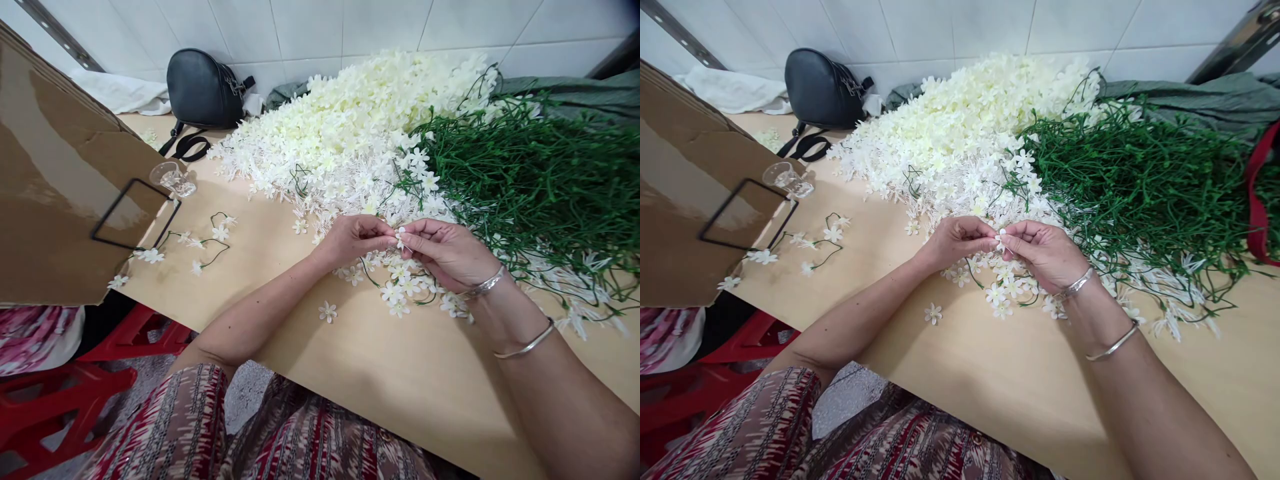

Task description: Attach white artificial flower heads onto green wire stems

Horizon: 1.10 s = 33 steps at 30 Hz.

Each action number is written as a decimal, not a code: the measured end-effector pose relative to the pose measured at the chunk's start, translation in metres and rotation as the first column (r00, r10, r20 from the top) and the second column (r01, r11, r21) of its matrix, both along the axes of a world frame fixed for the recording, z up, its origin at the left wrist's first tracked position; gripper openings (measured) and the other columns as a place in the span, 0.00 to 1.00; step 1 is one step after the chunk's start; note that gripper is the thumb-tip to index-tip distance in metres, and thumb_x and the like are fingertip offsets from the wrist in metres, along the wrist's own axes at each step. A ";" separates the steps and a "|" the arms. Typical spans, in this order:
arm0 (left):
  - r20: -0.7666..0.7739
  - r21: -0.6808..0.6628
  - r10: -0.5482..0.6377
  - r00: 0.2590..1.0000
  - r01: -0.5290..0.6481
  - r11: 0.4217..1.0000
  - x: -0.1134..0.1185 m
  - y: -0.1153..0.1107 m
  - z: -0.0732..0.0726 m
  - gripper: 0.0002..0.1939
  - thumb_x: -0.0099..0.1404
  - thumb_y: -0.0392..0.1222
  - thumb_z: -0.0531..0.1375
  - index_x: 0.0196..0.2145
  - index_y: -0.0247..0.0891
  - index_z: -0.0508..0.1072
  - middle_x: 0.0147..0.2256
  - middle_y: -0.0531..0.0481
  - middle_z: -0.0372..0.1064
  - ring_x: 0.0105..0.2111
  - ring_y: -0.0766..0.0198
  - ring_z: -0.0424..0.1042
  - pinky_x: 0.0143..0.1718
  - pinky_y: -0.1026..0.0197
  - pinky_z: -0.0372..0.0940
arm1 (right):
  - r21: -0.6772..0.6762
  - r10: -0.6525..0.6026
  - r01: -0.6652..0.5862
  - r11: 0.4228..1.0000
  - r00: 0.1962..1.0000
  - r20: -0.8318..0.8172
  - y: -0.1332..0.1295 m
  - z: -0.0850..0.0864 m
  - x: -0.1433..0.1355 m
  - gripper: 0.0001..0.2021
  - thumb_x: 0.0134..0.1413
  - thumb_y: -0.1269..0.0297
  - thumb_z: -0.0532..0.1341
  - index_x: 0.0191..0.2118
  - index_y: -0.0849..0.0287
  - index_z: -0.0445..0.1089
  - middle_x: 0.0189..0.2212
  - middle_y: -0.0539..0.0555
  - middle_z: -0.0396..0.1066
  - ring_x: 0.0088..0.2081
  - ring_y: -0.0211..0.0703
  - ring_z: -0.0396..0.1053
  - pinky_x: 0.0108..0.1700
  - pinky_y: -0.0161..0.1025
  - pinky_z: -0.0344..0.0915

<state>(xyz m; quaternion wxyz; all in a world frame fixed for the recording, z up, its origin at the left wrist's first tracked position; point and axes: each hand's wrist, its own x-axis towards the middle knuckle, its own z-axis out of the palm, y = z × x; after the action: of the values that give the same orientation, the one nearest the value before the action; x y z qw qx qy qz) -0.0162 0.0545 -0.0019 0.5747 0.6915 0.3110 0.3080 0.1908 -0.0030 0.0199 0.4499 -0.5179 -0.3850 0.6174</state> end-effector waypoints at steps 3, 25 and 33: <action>0.025 -0.062 -0.033 0.999 0.035 0.997 0.002 0.001 -0.001 0.32 0.56 0.65 0.79 0.43 0.32 0.84 0.28 0.52 0.74 0.28 0.70 0.67 0.30 0.65 0.60 | -0.048 -0.006 0.004 0.999 0.999 -0.035 0.002 0.001 0.005 0.28 0.21 0.44 0.89 0.27 0.52 0.81 0.22 0.46 0.75 0.26 0.34 0.71 0.30 0.33 0.70; 0.042 -0.031 -0.032 0.999 0.033 0.999 0.001 -0.003 0.000 0.34 0.63 0.71 0.72 0.42 0.32 0.81 0.32 0.48 0.77 0.31 0.66 0.73 0.36 0.62 0.67 | 0.006 -0.052 0.052 0.999 0.997 0.050 -0.004 0.003 -0.006 0.24 0.26 0.49 0.89 0.29 0.48 0.80 0.23 0.48 0.74 0.25 0.39 0.70 0.25 0.37 0.66; 0.091 -0.029 -0.057 0.994 0.060 0.998 0.002 0.001 -0.007 0.34 0.64 0.72 0.72 0.42 0.33 0.81 0.30 0.50 0.75 0.31 0.66 0.74 0.37 0.61 0.68 | -0.030 -0.094 0.095 0.995 0.995 0.029 -0.005 0.004 -0.009 0.26 0.21 0.50 0.90 0.28 0.48 0.80 0.24 0.49 0.75 0.26 0.39 0.69 0.24 0.38 0.66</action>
<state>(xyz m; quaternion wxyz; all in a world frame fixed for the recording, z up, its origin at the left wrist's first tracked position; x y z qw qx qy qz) -0.0141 0.0556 -0.0090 0.6078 0.6766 0.2692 0.3168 0.1819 -0.0075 0.0237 0.4649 -0.5510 -0.3567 0.5941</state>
